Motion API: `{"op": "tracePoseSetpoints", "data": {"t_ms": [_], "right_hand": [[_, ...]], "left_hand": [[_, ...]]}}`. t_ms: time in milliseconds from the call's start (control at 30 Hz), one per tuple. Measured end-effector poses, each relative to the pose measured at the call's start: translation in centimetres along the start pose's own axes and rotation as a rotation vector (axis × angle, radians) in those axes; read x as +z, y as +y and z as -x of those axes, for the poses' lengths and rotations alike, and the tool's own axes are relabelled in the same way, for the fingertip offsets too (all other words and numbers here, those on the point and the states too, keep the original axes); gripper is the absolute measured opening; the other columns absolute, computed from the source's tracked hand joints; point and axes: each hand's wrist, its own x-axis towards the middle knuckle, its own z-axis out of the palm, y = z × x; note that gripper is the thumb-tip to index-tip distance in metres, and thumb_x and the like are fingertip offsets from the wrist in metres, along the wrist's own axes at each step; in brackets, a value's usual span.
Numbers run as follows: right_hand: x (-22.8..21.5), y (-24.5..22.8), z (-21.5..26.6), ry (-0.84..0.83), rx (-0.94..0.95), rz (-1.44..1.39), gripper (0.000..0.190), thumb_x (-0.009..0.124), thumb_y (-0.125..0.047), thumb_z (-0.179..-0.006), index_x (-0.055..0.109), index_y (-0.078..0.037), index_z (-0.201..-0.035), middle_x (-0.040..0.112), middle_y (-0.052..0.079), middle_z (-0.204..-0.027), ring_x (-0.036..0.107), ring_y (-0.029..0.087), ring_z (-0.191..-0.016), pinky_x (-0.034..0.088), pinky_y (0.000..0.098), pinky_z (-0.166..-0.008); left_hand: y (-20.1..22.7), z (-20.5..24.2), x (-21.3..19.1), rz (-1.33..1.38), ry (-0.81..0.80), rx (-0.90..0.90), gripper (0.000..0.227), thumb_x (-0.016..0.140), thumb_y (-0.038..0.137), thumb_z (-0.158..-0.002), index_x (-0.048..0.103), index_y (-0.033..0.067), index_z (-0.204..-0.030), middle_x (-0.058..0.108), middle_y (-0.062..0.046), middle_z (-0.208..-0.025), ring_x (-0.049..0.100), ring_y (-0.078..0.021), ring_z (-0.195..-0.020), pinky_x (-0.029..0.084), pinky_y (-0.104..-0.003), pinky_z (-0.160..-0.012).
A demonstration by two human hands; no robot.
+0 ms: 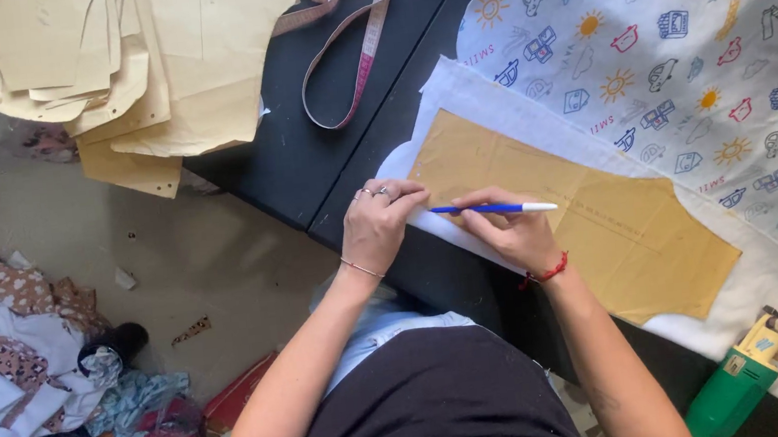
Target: The person lays a pattern piece on a large piece of patterned fabric and traces its outline with a pen. They then use an electric fabric cutter to cut the fabric along the traced lines. The person repeats this process with another pattern piece.
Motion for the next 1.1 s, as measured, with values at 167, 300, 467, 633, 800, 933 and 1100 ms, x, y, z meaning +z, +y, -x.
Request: {"op": "tracePoseSetpoints", "data": {"t_ms": [167,300,467,633,800,933,1100], "right_hand": [[-0.1,-0.4,0.2,-0.002,-0.056,0.037,0.014,0.064,-0.007,-0.074,0.068,-0.010,-0.087,0.066,0.009,-0.083,0.063,0.022,-0.079,0.049,0.0315,-0.070],[-4.0,0.9,3.2,-0.003,-0.016,0.052,0.013,0.064,-0.009,-0.073,0.069,-0.009,-0.085,0.066,0.014,-0.082,0.063,0.027,-0.077,0.048,0.0342,-0.068],[-9.8,4.0,10.2,-0.001,0.147,0.116,0.013,0.064,-0.013,-0.072,0.069,-0.010,-0.084,0.066,0.015,-0.085,0.062,0.026,-0.080,0.047,0.0361,-0.071],[-14.1,7.4,16.5,0.063,0.306,0.130,0.013,0.065,-0.011,-0.072,0.069,-0.008,-0.083,0.066,0.016,-0.087,0.063,0.026,-0.085,0.048,0.0316,-0.073],[-16.6,10.1,21.4,0.190,0.399,0.093,0.014,0.065,-0.009,-0.073,0.068,-0.004,-0.085,0.064,0.018,-0.089,0.061,0.026,-0.088,0.047,0.0326,-0.077],[-17.7,10.2,23.7,0.272,0.434,0.061,0.014,0.064,-0.007,-0.073,0.068,-0.004,-0.086,0.064,0.018,-0.088,0.060,0.026,-0.088,0.046,0.0332,-0.077],[-17.4,9.9,24.3,0.455,0.529,-0.145,0.013,0.059,-0.004,-0.079,0.062,0.003,-0.088,0.062,0.020,-0.090,0.060,0.023,-0.080,0.047,0.0323,-0.076]], "left_hand": [[0.5,-0.4,-0.5,0.012,-0.015,-0.015,0.018,0.051,0.018,-0.084,0.063,0.0324,-0.083,0.055,0.011,-0.073,0.054,-0.0124,-0.065,0.045,-0.025,-0.060],[0.5,-0.4,-0.5,0.001,-0.029,0.008,0.019,0.053,0.015,-0.083,0.064,0.0310,-0.084,0.056,0.011,-0.075,0.054,-0.0131,-0.068,0.045,-0.026,-0.060],[0.5,-0.2,-0.4,-0.030,-0.045,0.029,0.021,0.052,0.015,-0.084,0.063,0.0328,-0.085,0.056,0.012,-0.074,0.054,-0.0129,-0.068,0.046,-0.025,-0.061],[0.6,-0.2,-0.3,0.045,-0.088,0.035,0.024,0.052,0.011,-0.084,0.064,0.0306,-0.088,0.058,0.013,-0.082,0.055,-0.0119,-0.075,0.045,-0.025,-0.065],[1.5,-0.5,-0.7,0.096,-0.124,0.024,0.022,0.053,0.008,-0.085,0.066,0.0262,-0.088,0.060,0.010,-0.084,0.055,-0.0141,-0.079,0.045,-0.027,-0.068],[1.4,-0.2,-0.3,0.058,-0.118,0.054,0.023,0.054,0.009,-0.085,0.066,0.0281,-0.088,0.060,0.011,-0.086,0.055,-0.0134,-0.079,0.046,-0.026,-0.070],[1.8,-0.9,-0.3,0.080,-0.163,-0.046,0.016,0.059,0.010,-0.082,0.064,0.0246,-0.084,0.058,0.008,-0.087,0.058,-0.0167,-0.076,0.047,-0.029,-0.068]]}}
